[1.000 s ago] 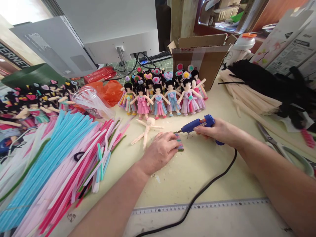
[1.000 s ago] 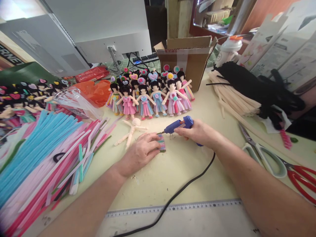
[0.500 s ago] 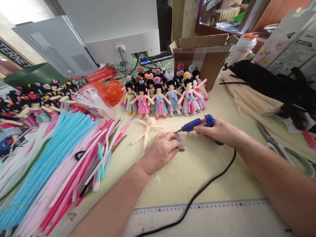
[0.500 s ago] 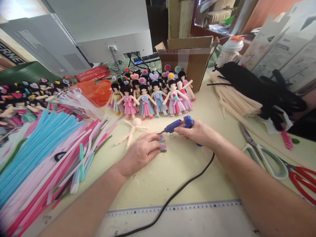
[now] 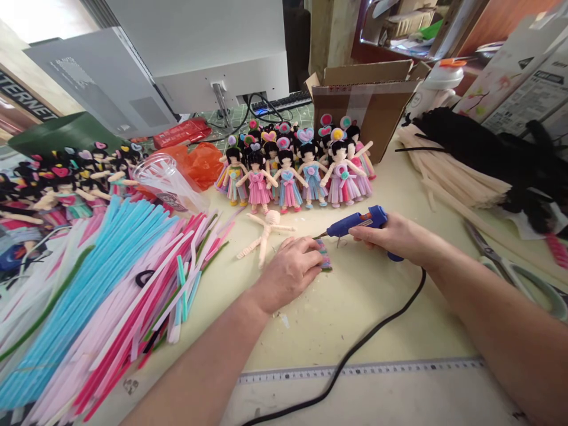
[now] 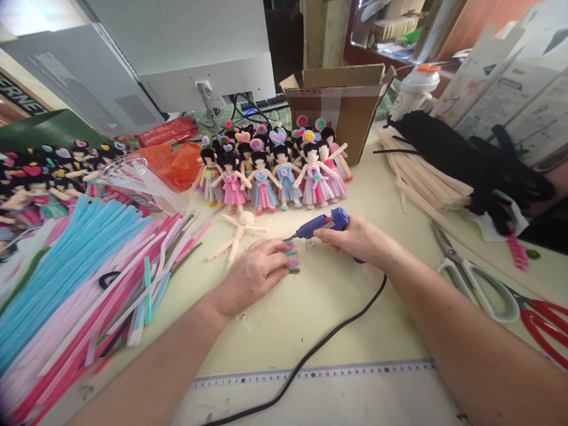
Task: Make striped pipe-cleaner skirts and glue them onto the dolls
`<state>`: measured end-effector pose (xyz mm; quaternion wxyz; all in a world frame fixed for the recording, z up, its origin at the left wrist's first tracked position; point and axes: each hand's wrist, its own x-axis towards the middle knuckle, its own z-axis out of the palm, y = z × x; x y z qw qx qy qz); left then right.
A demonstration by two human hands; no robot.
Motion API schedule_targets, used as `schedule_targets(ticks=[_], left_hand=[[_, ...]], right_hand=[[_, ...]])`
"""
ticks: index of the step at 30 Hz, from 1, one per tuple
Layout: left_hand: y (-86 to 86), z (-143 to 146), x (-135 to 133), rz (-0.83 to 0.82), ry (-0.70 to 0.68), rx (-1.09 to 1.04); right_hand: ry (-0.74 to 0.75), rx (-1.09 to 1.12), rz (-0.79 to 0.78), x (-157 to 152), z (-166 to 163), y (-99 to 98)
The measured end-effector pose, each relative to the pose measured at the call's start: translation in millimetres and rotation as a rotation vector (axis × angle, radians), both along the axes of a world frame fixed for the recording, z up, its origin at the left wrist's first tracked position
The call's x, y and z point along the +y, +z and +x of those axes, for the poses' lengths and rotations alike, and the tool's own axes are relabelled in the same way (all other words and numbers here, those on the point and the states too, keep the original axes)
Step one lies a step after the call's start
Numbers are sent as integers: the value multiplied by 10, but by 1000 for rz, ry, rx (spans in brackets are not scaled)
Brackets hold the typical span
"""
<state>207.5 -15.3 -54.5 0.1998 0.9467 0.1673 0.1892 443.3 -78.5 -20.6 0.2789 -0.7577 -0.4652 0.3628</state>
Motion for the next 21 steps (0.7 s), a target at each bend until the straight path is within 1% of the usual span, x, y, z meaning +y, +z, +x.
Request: schedule_targets(ticks=[9, 15, 21], left_hand=[[-8, 0, -1, -2, 5, -10], [-1, -2, -4, 7, -2, -17], [-18, -1, -1, 7, 2, -16]], right_hand=[[8, 9, -13, -19, 12, 5], [44, -6, 4, -22, 27, 20], [37, -10, -6, -34, 14, 47]])
